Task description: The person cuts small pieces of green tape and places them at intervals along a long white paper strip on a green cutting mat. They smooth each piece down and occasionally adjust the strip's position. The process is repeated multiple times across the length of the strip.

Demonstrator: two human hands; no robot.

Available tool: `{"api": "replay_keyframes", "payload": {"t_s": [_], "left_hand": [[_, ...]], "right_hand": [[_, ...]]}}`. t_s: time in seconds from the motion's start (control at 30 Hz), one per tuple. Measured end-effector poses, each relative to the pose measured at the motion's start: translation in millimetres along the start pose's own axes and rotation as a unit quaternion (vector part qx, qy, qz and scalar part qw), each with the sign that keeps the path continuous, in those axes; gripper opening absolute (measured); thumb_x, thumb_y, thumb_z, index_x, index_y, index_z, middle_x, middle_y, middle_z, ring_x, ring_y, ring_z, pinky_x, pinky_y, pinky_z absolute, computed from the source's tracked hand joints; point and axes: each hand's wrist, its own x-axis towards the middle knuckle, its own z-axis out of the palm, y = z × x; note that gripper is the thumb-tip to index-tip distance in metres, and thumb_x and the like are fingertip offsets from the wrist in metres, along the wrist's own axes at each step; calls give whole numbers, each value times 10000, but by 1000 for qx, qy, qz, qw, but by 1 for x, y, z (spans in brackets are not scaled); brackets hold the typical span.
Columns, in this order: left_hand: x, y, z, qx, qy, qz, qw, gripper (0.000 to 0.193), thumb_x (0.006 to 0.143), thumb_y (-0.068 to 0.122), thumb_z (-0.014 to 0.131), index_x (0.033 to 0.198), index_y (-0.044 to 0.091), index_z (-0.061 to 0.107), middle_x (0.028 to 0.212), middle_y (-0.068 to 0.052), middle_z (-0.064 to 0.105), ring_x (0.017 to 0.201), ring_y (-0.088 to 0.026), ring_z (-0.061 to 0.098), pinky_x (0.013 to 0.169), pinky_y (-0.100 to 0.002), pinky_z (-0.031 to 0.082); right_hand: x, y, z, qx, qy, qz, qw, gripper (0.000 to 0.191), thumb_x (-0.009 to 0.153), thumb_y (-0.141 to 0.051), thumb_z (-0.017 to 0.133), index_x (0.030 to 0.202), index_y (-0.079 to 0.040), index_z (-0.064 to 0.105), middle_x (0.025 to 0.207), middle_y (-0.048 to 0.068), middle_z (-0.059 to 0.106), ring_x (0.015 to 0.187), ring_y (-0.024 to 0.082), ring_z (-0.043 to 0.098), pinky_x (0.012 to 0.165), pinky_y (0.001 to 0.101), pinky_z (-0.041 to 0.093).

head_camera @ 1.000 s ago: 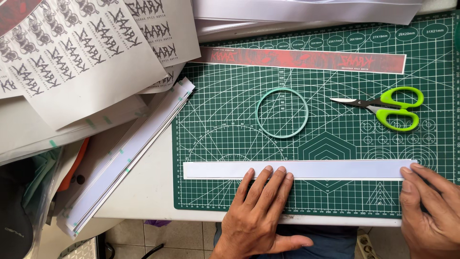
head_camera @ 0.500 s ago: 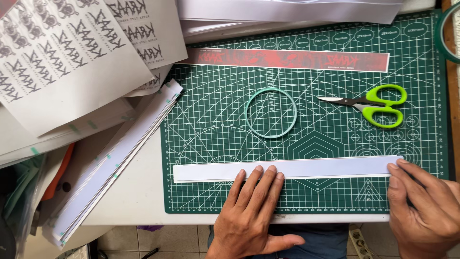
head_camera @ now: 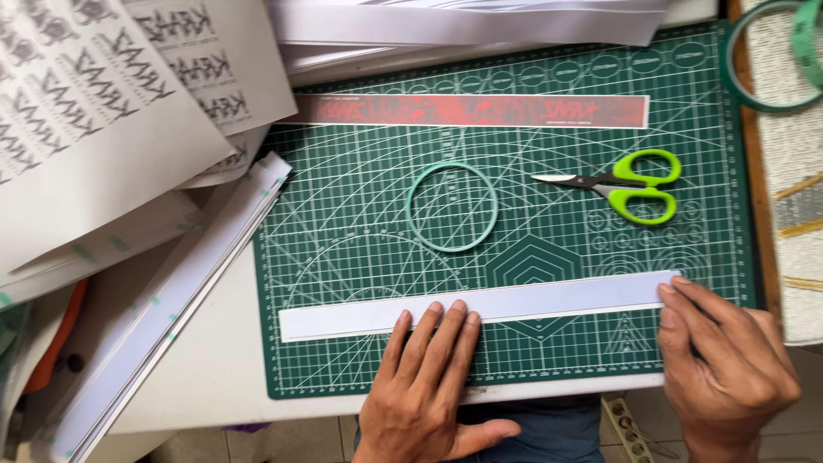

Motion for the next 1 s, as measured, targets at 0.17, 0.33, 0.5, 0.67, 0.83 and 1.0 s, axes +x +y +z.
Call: {"api": "replay_keyframes", "payload": {"t_s": [0.17, 0.33, 0.5, 0.67, 0.83, 1.0], "left_hand": [[3, -1, 3, 2, 5, 7, 1000, 1053, 878, 894, 340, 1455, 44, 573, 1503, -160, 558, 1440, -354, 487, 1200, -577, 348], [3, -2, 10, 8, 3, 16, 1000, 1058, 870, 903, 299, 1447, 55, 559, 1487, -171, 544, 1427, -352, 470, 1189, -594, 340], [-1, -2, 14, 5, -2, 14, 1000, 1052, 872, 895, 283, 1450, 60, 556, 1492, -176, 539, 1432, -355, 463, 1191, -596, 334], [-3, -1, 13, -9, -12, 0, 1000, 1041, 877, 885, 287, 1463, 69, 559, 1505, -166, 545, 1447, -355, 464, 1205, -590, 330], [-1, 0, 7, -8, -8, 0, 1000, 1042, 877, 882, 321, 1467, 60, 568, 1518, -169, 548, 1445, -363, 487, 1209, -577, 342], [1, -1, -2, -9, 0, -1, 1000, 1040, 892, 884, 383, 1482, 48, 572, 1529, -165, 554, 1448, -366, 507, 1219, -559, 358]], "right_hand": [[2, -1, 0, 43, 32, 34, 998, 107, 1084, -52, 728, 1169, -46, 793, 1128, 53, 770, 979, 152, 710, 867, 250, 557], [0, 1, 1, 65, 49, 65, 995, 111, 1072, -42, 710, 1148, -41, 792, 1111, 57, 772, 973, 147, 719, 860, 248, 559], [3, 0, 1, 39, 37, 56, 997, 69, 1074, -66, 739, 1111, -50, 795, 1086, 59, 775, 956, 156, 719, 820, 253, 552], [5, -3, -1, 26, 24, 43, 998, 74, 1064, -67, 746, 1112, -54, 801, 1082, 55, 775, 939, 156, 709, 810, 255, 549], [2, -3, -2, 20, 20, 34, 999, 96, 1053, -40, 743, 1128, -55, 802, 1099, 52, 772, 956, 154, 705, 832, 248, 549], [-5, 2, 1, 31, 28, 18, 999, 119, 1088, -15, 735, 1179, -53, 801, 1147, 41, 769, 971, 157, 696, 841, 242, 508]]}}
